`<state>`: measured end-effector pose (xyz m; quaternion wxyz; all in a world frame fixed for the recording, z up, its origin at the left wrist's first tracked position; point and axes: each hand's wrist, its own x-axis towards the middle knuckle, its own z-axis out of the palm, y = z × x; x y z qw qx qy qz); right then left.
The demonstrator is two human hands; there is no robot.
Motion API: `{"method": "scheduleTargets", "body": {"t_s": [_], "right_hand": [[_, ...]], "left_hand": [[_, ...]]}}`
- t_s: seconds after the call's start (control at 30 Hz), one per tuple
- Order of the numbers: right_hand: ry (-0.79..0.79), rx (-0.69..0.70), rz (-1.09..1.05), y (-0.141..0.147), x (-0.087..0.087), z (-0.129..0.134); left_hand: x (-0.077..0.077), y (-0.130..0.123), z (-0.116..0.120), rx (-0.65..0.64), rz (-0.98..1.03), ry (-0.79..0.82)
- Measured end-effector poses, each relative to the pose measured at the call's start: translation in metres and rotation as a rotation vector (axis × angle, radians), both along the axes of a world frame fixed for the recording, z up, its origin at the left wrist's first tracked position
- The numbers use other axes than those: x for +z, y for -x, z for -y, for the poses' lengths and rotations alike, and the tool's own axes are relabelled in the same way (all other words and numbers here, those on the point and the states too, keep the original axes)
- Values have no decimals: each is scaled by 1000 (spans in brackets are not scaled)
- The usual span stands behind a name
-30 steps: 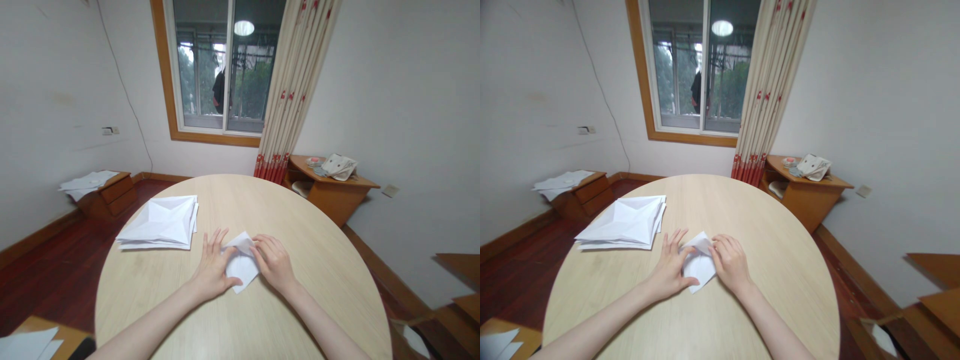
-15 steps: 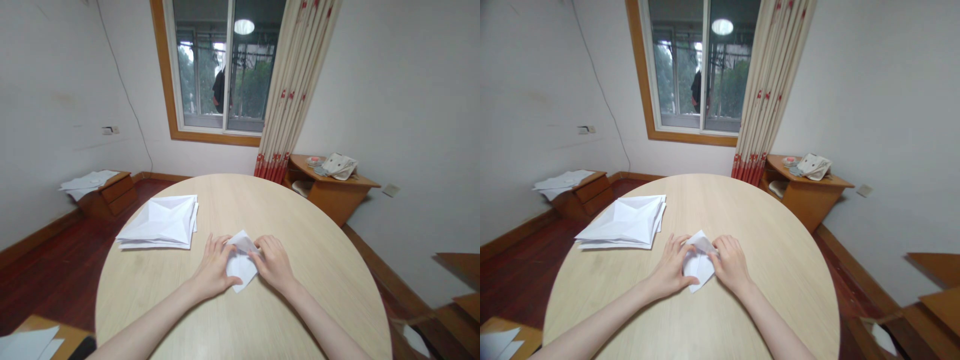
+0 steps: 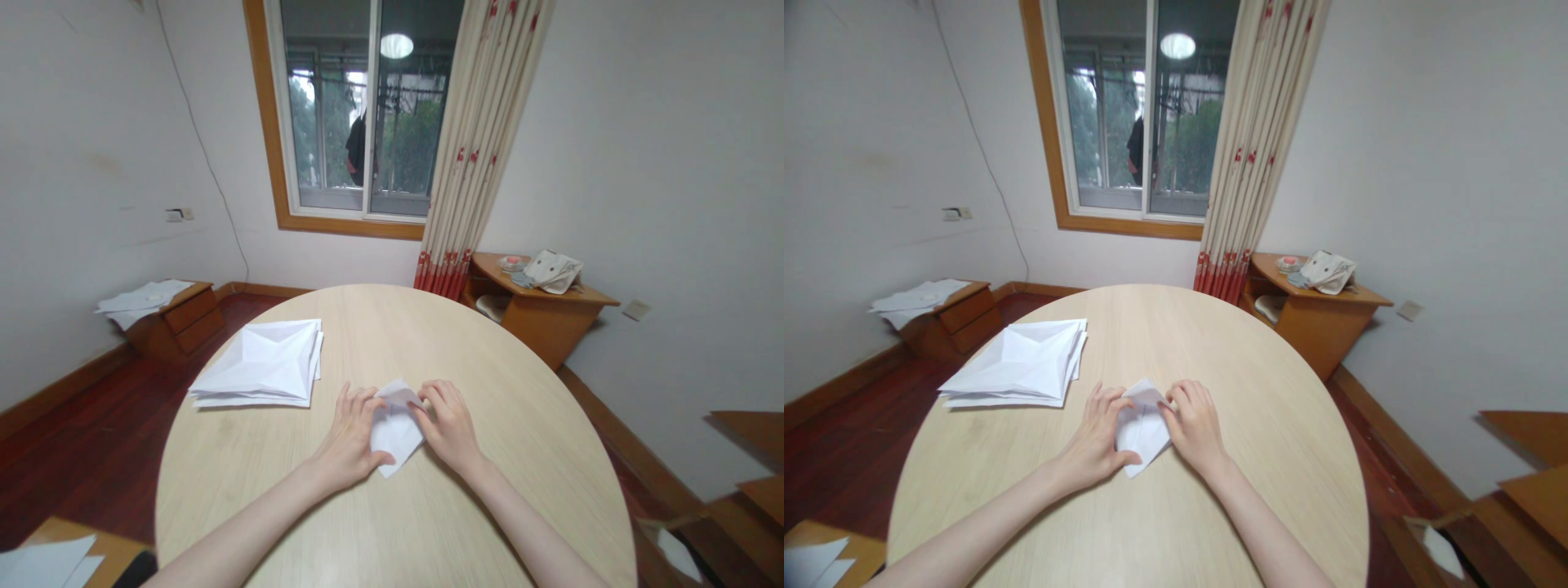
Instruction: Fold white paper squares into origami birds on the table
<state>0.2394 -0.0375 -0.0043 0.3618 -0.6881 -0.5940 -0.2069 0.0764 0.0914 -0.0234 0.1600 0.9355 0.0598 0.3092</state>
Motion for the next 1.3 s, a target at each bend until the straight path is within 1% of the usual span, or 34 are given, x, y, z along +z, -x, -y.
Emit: {"method": "scheduleTargets", "body": {"t_s": [0.3, 0.53, 0.6, 0.67, 0.87, 1.13, 1.3], "right_hand": [[6, 35, -50, -1, -3, 0], [-130, 87, -128, -5, -8, 0], [-144, 98, -128, -6, -8, 0], [-116, 102, -100, -7, -8, 1], [36, 67, -26, -6, -9, 0], [189, 51, -46, 1, -14, -5], [334, -1, -88, 6, -12, -4]], "left_hand": [[-2, 0, 0, -10, -1, 9], [-4, -2, -3, 58, -22, 62], [-4, -2, -4, 62, -28, 69], [-3, -2, -4, 63, -36, 70], [-2, -1, -5, 61, -91, 47], [-3, -3, -7, 92, -166, 39], [1, 0, -7, 84, -238, -43]]}}
